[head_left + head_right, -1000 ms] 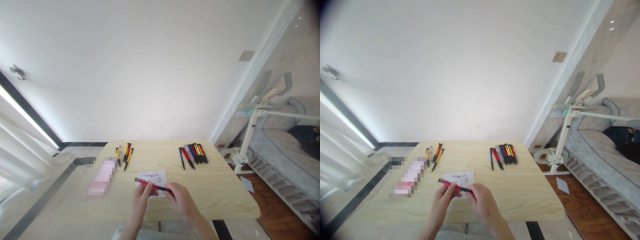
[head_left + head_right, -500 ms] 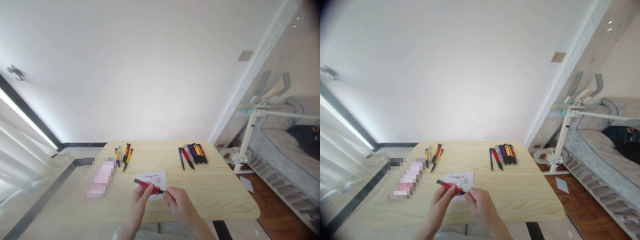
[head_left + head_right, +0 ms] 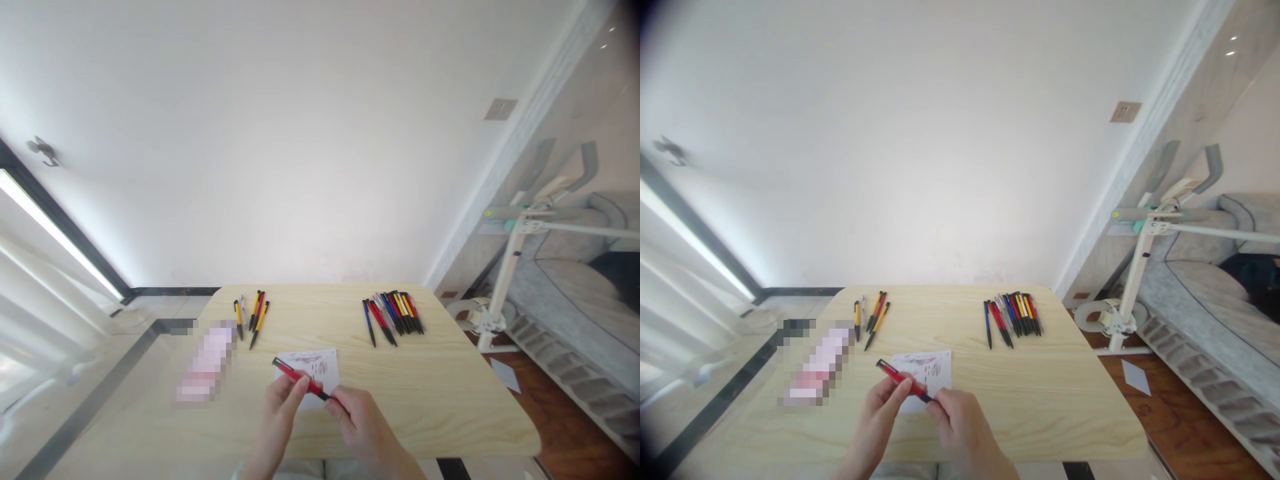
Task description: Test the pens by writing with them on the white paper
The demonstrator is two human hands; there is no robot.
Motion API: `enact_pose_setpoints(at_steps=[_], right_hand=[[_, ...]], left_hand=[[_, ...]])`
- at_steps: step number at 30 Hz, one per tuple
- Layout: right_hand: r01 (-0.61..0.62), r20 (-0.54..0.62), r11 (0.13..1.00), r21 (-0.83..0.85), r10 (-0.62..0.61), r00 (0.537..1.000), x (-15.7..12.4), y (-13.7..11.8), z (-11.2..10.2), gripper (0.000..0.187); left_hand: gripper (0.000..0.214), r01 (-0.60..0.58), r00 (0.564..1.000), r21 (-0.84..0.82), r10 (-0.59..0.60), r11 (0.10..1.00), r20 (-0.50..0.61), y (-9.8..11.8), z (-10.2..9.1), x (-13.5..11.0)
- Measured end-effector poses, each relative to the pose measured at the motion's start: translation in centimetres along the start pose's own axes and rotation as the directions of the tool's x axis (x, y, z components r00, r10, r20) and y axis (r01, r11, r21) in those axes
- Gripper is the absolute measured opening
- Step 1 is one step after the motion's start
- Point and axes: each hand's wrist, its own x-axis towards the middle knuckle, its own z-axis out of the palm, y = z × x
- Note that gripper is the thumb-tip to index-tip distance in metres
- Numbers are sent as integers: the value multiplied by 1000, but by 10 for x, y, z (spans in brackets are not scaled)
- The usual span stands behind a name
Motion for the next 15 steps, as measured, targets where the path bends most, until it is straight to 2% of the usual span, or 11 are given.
enact_pose_setpoints(at_steps=[2, 4, 6, 8, 10, 12, 13, 15], right_hand=[[-99, 52, 972, 211, 90, 995, -1, 3, 8, 37], [-223, 169, 887, 404, 167, 971, 0, 7, 14, 42], [-290, 243, 836, 466, 194, 950, 3, 8, 15, 44], [-225, 166, 910, 349, 176, 970, 7, 7, 12, 37], [-104, 28, 989, 104, 102, 994, 10, 3, 5, 25], [-5, -26, 996, -94, 2, 1000, 12, 0, 0, 19], [25, -23, 990, -135, -28, 999, 12, 0, -2, 19], [40, -9, 992, -116, -41, 999, 11, -1, 0, 22]], left_hand=[[20, -28, 999, 20, 27, 999, 47, 7, -1, 0], [20, -46, 997, 43, 42, 998, 72, 11, -2, 2], [21, -42, 998, 64, 39, 997, 52, 11, -1, 5], [22, -11, 1000, 59, 12, 998, -25, 6, 0, 9], [23, 29, 993, 33, -25, 999, -113, 0, 2, 13], [25, 54, 986, 0, -53, 999, -158, -4, 3, 16], [25, 58, 984, -15, -60, 998, -165, -5, 4, 16], [26, 52, 985, -45, -59, 998, -164, -5, 4, 16]])
